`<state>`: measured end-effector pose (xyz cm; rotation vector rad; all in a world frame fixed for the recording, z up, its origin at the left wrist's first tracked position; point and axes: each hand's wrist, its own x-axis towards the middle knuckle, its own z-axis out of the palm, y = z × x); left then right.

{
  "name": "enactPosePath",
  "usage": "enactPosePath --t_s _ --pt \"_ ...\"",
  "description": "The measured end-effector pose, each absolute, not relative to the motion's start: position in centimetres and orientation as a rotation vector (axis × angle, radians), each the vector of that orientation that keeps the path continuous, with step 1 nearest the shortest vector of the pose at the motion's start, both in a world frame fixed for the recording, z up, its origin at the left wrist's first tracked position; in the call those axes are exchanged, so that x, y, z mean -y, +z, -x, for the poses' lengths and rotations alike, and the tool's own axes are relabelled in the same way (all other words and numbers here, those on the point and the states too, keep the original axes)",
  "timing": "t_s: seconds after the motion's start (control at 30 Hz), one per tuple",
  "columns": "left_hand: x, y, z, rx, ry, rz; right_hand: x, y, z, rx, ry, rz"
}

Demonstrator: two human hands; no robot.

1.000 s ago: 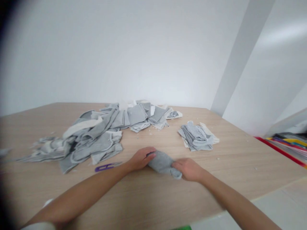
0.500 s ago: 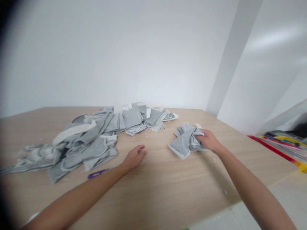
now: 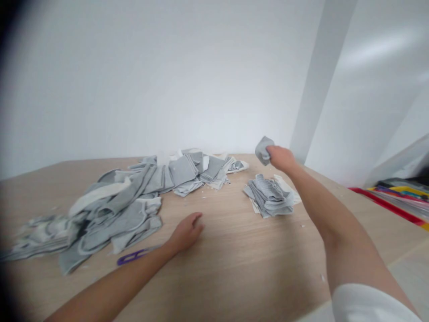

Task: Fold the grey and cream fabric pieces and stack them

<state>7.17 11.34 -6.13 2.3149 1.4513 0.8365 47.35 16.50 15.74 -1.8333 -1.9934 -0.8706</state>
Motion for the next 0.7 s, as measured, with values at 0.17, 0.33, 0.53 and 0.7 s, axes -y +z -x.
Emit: enactPosePath --t_s 0.17,0.33,0.53,0.7 --pt "-11.0 -6.0 -7.1 -1.44 0.828 -2.329 -15.0 7.1 -49.0 2.51 -0.75 1.839" --pt "-11.0 -6.1 -7.2 -1.432 0.824 -2.323 -13.0 2.5 -52.0 2.584 -0.702 1.768" --pt "-10.8 -6.1 -7.2 -1.426 0.843 -2.318 -11.9 3.1 -53.1 2.639 -0.733 1.625" --pt "-10.7 -6.1 -7.1 -1.431 0.862 -2.324 -11.3 3.0 -53.6 2.668 -0.76 1.549"
